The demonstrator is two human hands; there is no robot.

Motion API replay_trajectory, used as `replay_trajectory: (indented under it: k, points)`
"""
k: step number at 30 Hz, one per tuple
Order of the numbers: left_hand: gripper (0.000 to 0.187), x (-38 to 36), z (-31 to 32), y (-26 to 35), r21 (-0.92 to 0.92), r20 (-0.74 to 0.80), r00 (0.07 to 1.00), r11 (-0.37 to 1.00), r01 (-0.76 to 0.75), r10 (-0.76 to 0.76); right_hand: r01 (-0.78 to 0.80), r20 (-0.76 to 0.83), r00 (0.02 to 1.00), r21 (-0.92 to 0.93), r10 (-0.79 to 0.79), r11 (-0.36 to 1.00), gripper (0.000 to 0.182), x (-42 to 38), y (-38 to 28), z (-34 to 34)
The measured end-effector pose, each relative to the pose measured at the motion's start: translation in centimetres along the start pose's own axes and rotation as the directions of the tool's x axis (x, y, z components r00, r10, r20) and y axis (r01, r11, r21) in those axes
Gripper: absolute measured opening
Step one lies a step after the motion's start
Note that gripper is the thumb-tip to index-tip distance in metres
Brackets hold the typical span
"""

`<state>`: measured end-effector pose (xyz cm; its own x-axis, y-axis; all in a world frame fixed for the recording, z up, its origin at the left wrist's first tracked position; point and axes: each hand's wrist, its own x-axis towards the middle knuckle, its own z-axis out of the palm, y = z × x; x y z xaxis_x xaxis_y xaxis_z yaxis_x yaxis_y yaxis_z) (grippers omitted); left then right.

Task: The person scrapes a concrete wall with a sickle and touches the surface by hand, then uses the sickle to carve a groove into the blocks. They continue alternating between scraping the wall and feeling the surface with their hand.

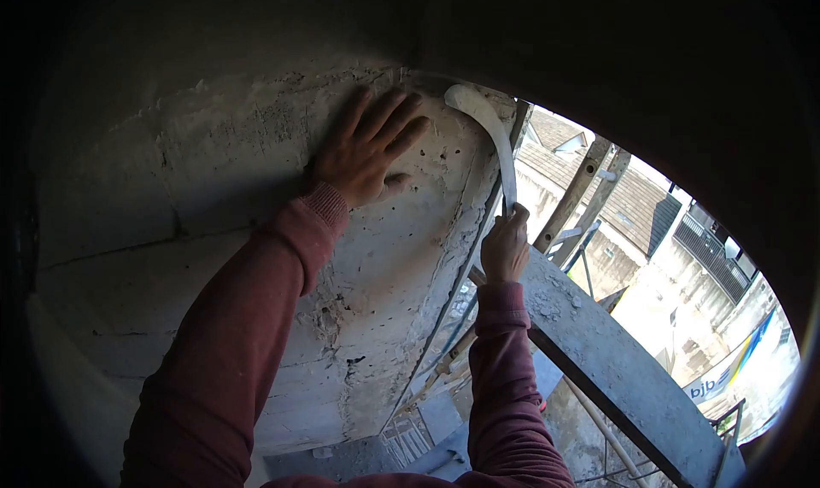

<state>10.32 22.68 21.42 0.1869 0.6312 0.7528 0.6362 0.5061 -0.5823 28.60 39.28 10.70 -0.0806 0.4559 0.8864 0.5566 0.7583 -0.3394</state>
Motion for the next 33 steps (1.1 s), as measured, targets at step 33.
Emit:
replay_trajectory:
  k: [33]
  points:
    - [0.073,-0.5,0.3,0.2,0.058,-0.109,0.994,0.998,0.009,-0.003,-0.809,0.728,0.587,0.545,0.354,0.220,0.028,-28.1,0.2,3.9]
